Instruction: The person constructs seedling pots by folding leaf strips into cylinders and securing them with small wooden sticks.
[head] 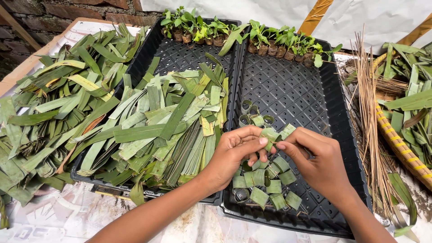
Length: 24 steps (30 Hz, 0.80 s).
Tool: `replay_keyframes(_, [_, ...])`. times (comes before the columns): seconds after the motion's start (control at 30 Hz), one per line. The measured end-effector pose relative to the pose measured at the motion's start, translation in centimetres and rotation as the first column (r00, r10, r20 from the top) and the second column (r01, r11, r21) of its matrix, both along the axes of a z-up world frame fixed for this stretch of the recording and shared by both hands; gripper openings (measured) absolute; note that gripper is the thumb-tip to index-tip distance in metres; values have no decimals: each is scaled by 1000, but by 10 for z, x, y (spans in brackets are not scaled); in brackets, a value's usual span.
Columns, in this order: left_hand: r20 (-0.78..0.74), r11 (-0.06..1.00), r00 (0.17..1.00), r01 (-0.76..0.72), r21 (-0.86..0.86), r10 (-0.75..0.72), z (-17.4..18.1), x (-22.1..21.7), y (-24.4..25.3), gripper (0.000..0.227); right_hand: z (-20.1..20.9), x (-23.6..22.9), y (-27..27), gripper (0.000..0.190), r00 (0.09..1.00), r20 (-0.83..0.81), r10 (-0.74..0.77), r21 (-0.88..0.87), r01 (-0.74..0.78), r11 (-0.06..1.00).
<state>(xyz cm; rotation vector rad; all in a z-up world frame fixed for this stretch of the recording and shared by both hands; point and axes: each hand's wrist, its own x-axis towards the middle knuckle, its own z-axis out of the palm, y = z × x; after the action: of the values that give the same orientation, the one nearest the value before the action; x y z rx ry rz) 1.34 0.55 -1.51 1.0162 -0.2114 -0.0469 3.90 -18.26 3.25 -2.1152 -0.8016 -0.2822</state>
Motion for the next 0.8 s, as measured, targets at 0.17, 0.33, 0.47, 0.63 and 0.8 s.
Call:
replay_keyframes(0.17, [382, 793, 878, -442, 418, 288, 12, -9, 9, 5, -5, -12, 1, 12, 988, 154, -29, -206, 61, 977])
replay_keyframes(0.33, [780, 337, 620, -755, 562, 88, 12, -13, 4, 3, 21, -30, -5, 14, 892, 448, 61, -563, 229, 794])
replay_keyframes(0.47, [608, 506, 791, -554, 661, 71, 12, -16, 7, 6, 30, -21, -27, 23, 879, 476, 30, -648, 327, 688])
replay_keyframes(0.63, [477, 524, 876, -441, 729, 73, 13, -17, 5, 5, 30, 2, -42, 26, 997, 54, -59, -773, 79, 630])
replay_keyframes(0.8, [207, 468, 978, -169, 868, -30, 13, -11, 5, 12, 4, 23, -66, 21, 963, -204, -179, -846, -81, 527])
